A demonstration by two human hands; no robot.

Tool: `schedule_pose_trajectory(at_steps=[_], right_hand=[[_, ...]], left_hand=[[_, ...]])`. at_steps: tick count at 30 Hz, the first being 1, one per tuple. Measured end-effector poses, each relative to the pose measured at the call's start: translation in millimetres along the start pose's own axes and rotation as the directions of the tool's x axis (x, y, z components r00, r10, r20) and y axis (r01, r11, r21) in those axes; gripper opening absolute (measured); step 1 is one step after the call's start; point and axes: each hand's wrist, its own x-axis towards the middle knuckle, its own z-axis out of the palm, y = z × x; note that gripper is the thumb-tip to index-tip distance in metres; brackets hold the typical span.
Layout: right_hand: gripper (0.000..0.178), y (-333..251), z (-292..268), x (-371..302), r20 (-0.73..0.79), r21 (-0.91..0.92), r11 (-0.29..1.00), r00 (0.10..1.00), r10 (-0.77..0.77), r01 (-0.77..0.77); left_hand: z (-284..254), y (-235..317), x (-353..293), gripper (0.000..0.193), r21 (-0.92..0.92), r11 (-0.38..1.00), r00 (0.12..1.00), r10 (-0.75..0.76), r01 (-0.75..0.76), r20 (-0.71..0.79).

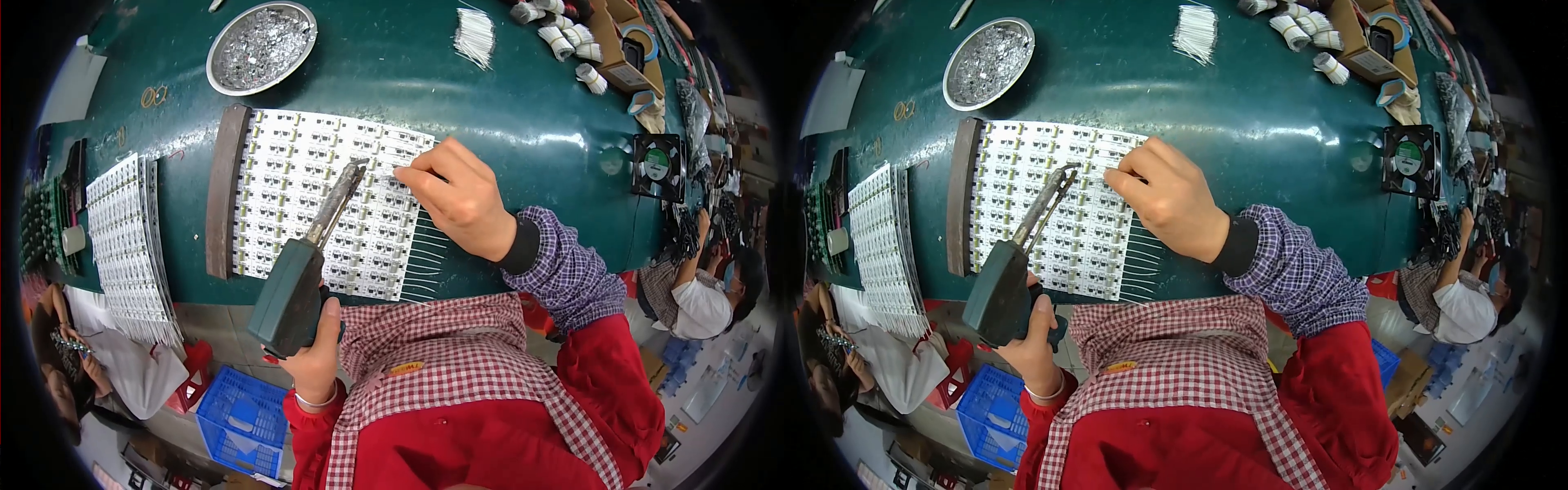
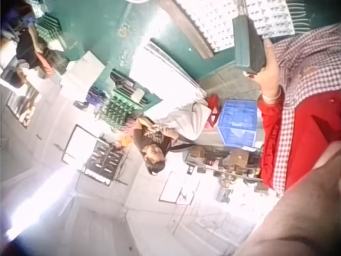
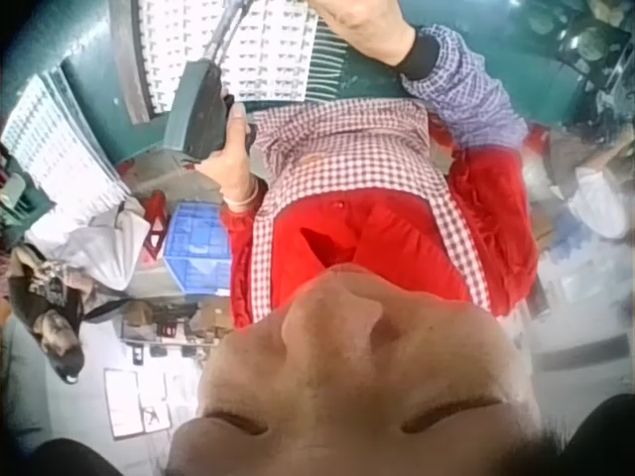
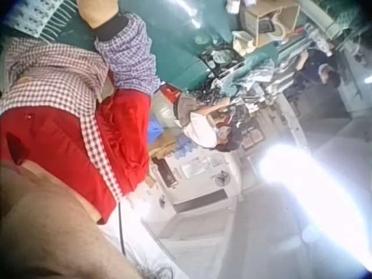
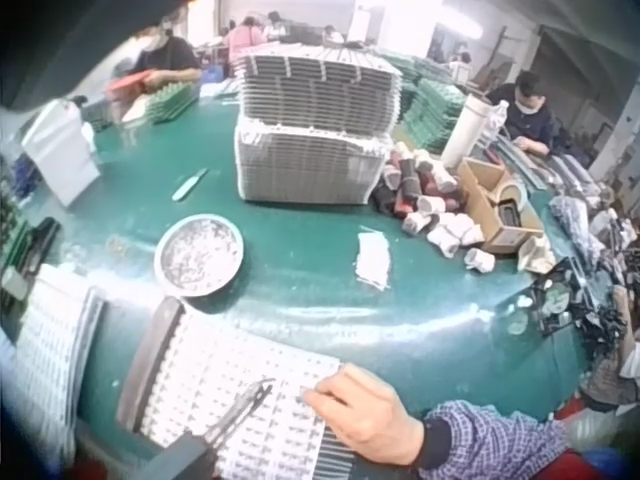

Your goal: The person aligns a circuit board panel, picks up small pins by hand, and inserts them into the circuit board while holding a soldering iron.

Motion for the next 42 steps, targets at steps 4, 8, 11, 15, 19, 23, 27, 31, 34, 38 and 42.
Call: schedule_pose_trajectory(at_steps=[4, 8, 11, 15, 19, 23, 27, 31, 34, 38, 42], right_hand=[[0.032, -1.5, 1.8, -1.4, 0.021, -0.08, 0.996, 0.999, -0.044, 0.046], [0.03, -2.4, 1.7, -1.0, 0.031, -0.1, 0.993, 0.998, -0.055, 0.058], [0.03, -1.9, 2.0, -0.3, 0.034, -0.099, 0.993, 0.998, -0.059, 0.062], [0.031, -2.1, 1.6, -0.9, 0.038, -0.104, 0.993, 0.998, -0.058, 0.062], [0.033, -2.3, 2.6, -1.4, 0.039, -0.106, 0.992, 0.997, -0.059, 0.063], [0.033, -4.0, 2.4, -0.4, 0.046, -0.11, 0.992, 0.997, -0.062, 0.067], [0.033, -5.1, 2.1, 0.3, 0.054, -0.116, 0.991, 0.997, -0.06, 0.066], [0.034, -5.7, 1.3, 1.0, 0.06, -0.123, 0.99, 0.996, -0.062, 0.069], [0.034, -6.5, 0.9, 0.6, 0.065, -0.129, 0.99, 0.996, -0.057, 0.065], [0.033, -6.3, 1.2, 0.3, 0.067, -0.131, 0.989, 0.996, -0.054, 0.062], [0.033, -7.0, 0.7, 0.1, 0.06, -0.13, 0.99, 0.997, -0.054, 0.062]], left_hand=[[0.8, 0.5, -3.6, 0.032, 0.127, 0.991, 0.999, -0.03, 0.031, -0.011], [1.5, 0.3, -6.0, 0.029, 0.165, 0.985, 0.999, -0.044, 0.046, -0.018], [2.0, 0.3, -5.7, 0.028, 0.152, 0.987, 0.998, -0.055, 0.056, -0.011], [2.4, -2.4, -6.5, 0.028, 0.153, 0.987, 0.999, -0.038, 0.038, -0.005], [1.9, -5.5, -6.6, 0.025, 0.194, 0.981, 1.0, -0.017, 0.015, 0.008], [6.0, -2.9, -2.4, 0.02, 0.25, 0.964, 0.995, 0.094, -0.096, 0.019], [6.8, 0.5, 0.5, 0.019, 0.307, 0.935, 0.984, 0.169, -0.177, 0.051], [6.0, 3.6, -0.8, 0.019, 0.277, 0.953, 0.993, 0.111, -0.121, 0.05], [2.8, 1.2, -5.7, 0.023, 0.26, 0.963, 0.997, 0.069, -0.073, 0.024], [-8.3, -15.1, -13.0, 0.031, 0.248, 0.955, 0.985, 0.145, -0.163, 0.09], [-9.7, -16.2, -12.9, 0.034, 0.307, 0.924, 0.972, 0.198, -0.228, 0.125]])
